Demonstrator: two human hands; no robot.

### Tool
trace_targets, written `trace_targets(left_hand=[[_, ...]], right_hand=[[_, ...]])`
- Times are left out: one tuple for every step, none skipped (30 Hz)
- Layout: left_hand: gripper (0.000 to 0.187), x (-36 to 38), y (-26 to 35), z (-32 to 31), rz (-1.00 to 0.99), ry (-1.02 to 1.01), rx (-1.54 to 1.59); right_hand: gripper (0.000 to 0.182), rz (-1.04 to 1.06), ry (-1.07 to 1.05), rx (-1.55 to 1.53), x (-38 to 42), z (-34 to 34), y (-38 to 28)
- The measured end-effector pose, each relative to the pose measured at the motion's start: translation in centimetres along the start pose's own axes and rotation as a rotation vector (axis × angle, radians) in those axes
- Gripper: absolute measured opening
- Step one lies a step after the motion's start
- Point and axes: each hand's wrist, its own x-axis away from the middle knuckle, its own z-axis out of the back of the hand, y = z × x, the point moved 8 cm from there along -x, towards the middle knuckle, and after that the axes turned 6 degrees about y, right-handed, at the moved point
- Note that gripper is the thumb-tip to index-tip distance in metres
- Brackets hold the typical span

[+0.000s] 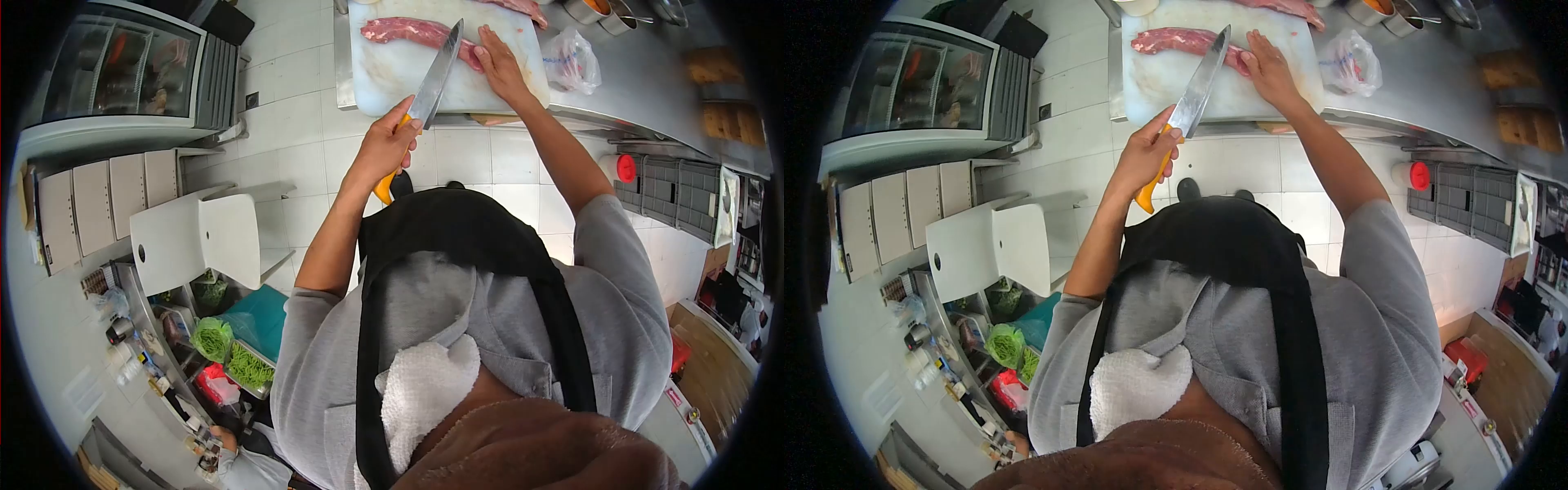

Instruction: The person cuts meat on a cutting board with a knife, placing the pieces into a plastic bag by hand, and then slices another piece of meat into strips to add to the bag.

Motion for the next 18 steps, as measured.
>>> trace_targets(left_hand=[[0.056,0.0,-0.1,-0.3,0.008,0.003,-0.006],[0.056,-0.1,-0.2,-0.4,0.001,0.017,-0.040],[0.056,-0.3,-0.2,-0.6,-0.005,0.031,-0.071],[0.056,-0.5,-0.4,-0.8,0.003,0.037,-0.072],[0.056,-0.6,-0.5,-1.0,0.011,0.059,-0.097],[0.056,-0.7,-0.7,-1.1,0.021,0.080,-0.122],[0.056,-1.0,-0.8,-1.4,0.032,0.083,-0.124],[0.056,-1.8,-0.4,-1.6,-0.003,0.089,-0.125],[0.056,-2.8,0.0,-1.7,-0.041,0.093,-0.126],[0.056,-4.4,0.2,-2.1,-0.037,0.094,-0.128],[0.056,-6.3,0.7,-2.6,-0.077,0.081,-0.128],[0.056,-7.1,1.3,-3.1,-0.117,0.070,-0.125],[0.056,-7.3,1.2,-3.4,-0.112,0.073,-0.120],[0.055,-7.6,1.1,-3.6,-0.097,0.066,-0.062],[0.055,-7.7,1.0,-3.8,-0.082,0.062,-0.001],[0.055,-6.6,0.3,-3.7,-0.078,0.067,0.005],[0.055,-4.7,-1.0,-3.5,-0.053,0.054,0.020],[0.055,-3.6,-1.8,-3.4,-0.031,0.040,0.033]], right_hand=[[0.058,-0.006,-0.001,-0.009,0.1,-0.5,-0.1],[0.058,0.008,-0.011,0.122,0.1,-1.1,-0.1],[0.058,0.024,-0.022,0.254,0.0,-1.5,-0.3],[0.058,0.023,-0.029,0.245,0.0,-1.8,-0.4],[0.058,0.042,-0.048,0.326,0.2,-2.0,-0.5],[0.058,0.060,-0.069,0.406,0.5,-2.3,-0.5],[0.058,0.056,-0.076,0.398,0.5,-2.4,-0.5],[0.059,0.069,-0.064,0.410,0.5,-2.3,-0.6],[0.059,0.083,-0.049,0.424,0.6,-2.3,-0.7],[0.059,0.081,-0.051,0.421,0.6,-2.3,-0.6],[0.059,0.086,-0.040,0.412,0.6,-2.2,-0.7],[0.059,0.094,-0.031,0.404,0.6,-2.1,-0.9],[0.059,0.096,-0.038,0.403,0.7,-2.2,-1.0],[0.059,0.088,-0.044,0.414,0.6,-2.2,-1.0],[0.059,0.081,-0.051,0.424,0.5,-2.1,-1.0],[0.059,0.086,-0.059,0.422,0.6,-2.2,-1.0],[0.059,0.090,-0.062,0.419,0.7,-2.2,-0.9],[0.060,0.092,-0.062,0.416,0.5,-2.3,-0.9]])
